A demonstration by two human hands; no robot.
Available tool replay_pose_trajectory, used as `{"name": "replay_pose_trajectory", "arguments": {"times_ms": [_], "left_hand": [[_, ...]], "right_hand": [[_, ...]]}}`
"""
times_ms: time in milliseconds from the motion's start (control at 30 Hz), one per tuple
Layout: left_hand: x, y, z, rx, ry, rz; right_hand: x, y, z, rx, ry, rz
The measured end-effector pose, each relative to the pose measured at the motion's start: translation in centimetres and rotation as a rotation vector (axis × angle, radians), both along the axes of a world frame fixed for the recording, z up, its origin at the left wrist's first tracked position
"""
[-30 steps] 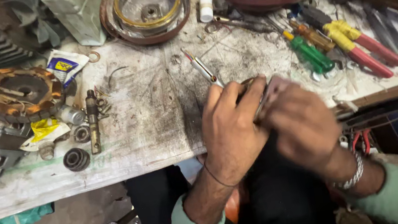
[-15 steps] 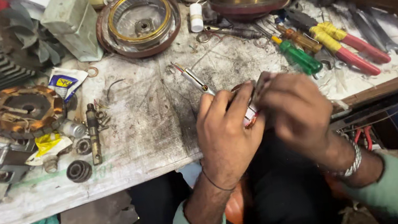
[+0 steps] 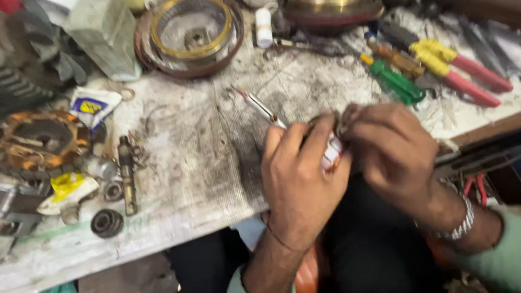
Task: The person holds a small cylindrical motor component with copper windings and red insulation in the left hand and sands its surface with a sanding block in the right hand. The person rotates the component to sand different sides while maintaining a steady grip.
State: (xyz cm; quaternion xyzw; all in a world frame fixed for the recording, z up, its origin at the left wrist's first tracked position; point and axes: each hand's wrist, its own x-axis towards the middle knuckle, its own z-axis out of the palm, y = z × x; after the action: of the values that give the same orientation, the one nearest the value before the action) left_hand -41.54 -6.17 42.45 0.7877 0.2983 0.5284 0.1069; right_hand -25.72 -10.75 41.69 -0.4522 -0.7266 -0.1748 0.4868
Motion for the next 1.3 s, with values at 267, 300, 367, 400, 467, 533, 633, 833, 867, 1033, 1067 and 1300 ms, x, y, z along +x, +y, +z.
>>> {"name": "replay_pose_trajectory", "arguments": {"times_ms": [267, 300, 367, 400, 467, 533, 633, 833, 867, 1033, 1067, 1300], "left_hand": [[-0.4, 0.6, 0.1, 0.005, -0.026, -0.105], [-0.1, 0.5, 0.0, 0.012, -0.038, -0.09], [0.3, 0.4, -0.3, 0.03, -0.059, -0.079], [0.4, 0.3, -0.5, 0.04, -0.068, -0.081], [0.4, 0.4, -0.7, 0.045, -0.061, -0.067], [0.3, 0.6, -0.9, 0.026, -0.026, -0.044], [0.4, 1.0, -1.1, 0.01, -0.024, -0.066], [0.7, 0.9, -1.2, 0.015, -0.018, -0.038], [0.7, 0.8, -1.2, 0.014, -0.015, -0.04], [0.5, 0.6, -0.9, 0.04, -0.039, -0.062], [0.5, 0.5, -0.9, 0.02, -0.033, -0.052], [0.6, 0.5, -1.1, -0.002, -0.025, -0.024]], "right_hand": [[1.3, 0.4, -0.7, -0.089, 0.123, -0.025], [1.1, 0.3, -0.6, -0.096, 0.135, -0.022], [0.8, 0.0, -0.2, -0.098, 0.144, -0.011], [0.6, -0.1, 0.0, -0.094, 0.141, -0.003], [0.2, -0.4, 0.2, -0.044, 0.065, 0.025], [-0.1, -0.4, 0.1, 0.043, -0.076, 0.057], [-0.1, -0.2, -0.1, 0.017, -0.086, 0.006], [0.1, 0.1, 0.0, 0.062, -0.145, 0.086], [0.0, 0.1, 0.2, 0.019, -0.097, 0.036], [-1.0, -0.2, 1.7, 0.055, -0.133, 0.147], [-1.1, -0.2, 1.8, -0.001, -0.068, 0.091], [-0.3, -0.3, 0.4, 0.006, -0.066, 0.053]]}}
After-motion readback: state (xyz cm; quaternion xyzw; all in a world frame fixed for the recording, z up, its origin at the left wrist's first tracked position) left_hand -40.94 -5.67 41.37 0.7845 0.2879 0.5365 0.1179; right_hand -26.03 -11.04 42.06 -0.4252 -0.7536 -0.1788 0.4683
